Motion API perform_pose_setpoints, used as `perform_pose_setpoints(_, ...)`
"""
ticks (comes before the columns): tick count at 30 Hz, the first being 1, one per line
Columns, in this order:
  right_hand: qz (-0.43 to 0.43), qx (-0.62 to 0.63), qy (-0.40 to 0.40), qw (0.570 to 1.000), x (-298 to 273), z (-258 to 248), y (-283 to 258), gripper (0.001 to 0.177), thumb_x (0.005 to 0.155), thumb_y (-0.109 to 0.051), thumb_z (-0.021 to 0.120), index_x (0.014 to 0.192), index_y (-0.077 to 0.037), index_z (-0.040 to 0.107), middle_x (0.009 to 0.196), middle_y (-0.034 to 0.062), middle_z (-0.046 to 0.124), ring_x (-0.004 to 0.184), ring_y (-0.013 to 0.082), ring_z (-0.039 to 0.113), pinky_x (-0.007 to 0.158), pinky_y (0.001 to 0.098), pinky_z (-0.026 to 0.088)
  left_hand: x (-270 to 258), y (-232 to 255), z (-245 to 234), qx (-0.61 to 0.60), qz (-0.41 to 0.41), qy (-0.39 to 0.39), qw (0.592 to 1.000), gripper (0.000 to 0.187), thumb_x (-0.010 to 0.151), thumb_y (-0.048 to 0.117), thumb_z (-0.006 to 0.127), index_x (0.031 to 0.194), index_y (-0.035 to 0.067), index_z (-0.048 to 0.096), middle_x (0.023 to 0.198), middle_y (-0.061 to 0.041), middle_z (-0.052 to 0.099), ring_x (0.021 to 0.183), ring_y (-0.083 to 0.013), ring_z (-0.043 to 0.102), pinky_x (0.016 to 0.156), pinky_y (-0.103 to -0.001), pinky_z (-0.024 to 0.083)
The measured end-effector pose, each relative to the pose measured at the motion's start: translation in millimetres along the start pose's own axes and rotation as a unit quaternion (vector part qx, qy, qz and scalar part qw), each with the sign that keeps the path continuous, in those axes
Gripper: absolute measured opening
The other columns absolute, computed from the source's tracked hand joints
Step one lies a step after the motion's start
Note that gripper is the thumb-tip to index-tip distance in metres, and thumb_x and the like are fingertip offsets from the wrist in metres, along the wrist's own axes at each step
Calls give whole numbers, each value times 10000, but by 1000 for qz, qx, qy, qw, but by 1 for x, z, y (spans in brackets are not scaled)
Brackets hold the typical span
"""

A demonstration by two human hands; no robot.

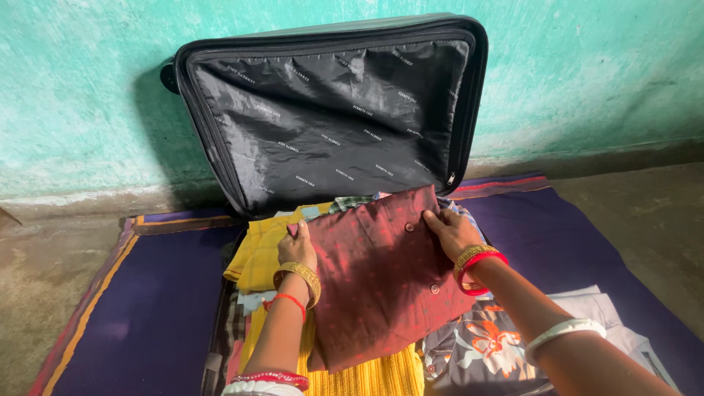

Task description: The person folds various clothing items, including a brown shirt, a plaid shirt, a white shirt, and a grey shirt, placing them into an open suitcase on a floor mat.

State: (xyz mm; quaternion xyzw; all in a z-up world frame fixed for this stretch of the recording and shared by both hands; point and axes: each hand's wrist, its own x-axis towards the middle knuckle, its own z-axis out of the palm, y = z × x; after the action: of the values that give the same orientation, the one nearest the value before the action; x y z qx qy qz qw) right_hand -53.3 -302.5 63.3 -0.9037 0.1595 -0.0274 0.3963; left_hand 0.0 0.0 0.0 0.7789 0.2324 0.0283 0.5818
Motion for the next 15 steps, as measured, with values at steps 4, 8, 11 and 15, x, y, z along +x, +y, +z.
perform_pose_setpoints(4,-6,-37,-31,999,-1,-6,12,807,885,-731,543,1330,-69,665,1256,182,701,1201,300,650,1050,396,463,-15,14,-12,12,-18,-63,998,988,838,746,565,1364,-89,610,1393,-296,634,1316,-415,590,1107,-465,433)
perform_pose_setpoints(8,18,4,-99,995,-5,-13,20,902,807,-757,577,1328,-24,648,1257,185,722,1196,274,684,1044,385,496,-39,19,-43,77,3,-194,978,1120,656,640,858,1369,-124,456,1467,-272,503,1369,-328,487,1140,-437,367)
perform_pose_setpoints(11,15,8,-132,991,-5,-19,21,973,767,-768,592,1385,-17,593,1325,183,688,1251,267,651,1079,383,478,-43,20,-44,110,14,-204,973,1069,596,549,914,1315,-118,488,1401,-253,570,1316,-307,557,1114,-421,418)
perform_pose_setpoints(15,69,12,-126,990,-14,-25,11,1047,843,-849,477,1526,-55,443,1524,165,456,1418,270,410,1168,423,307,-31,7,-31,35,48,-171,983,850,674,475,874,1195,-125,573,1212,-222,676,1147,-272,648,1007,-389,483)
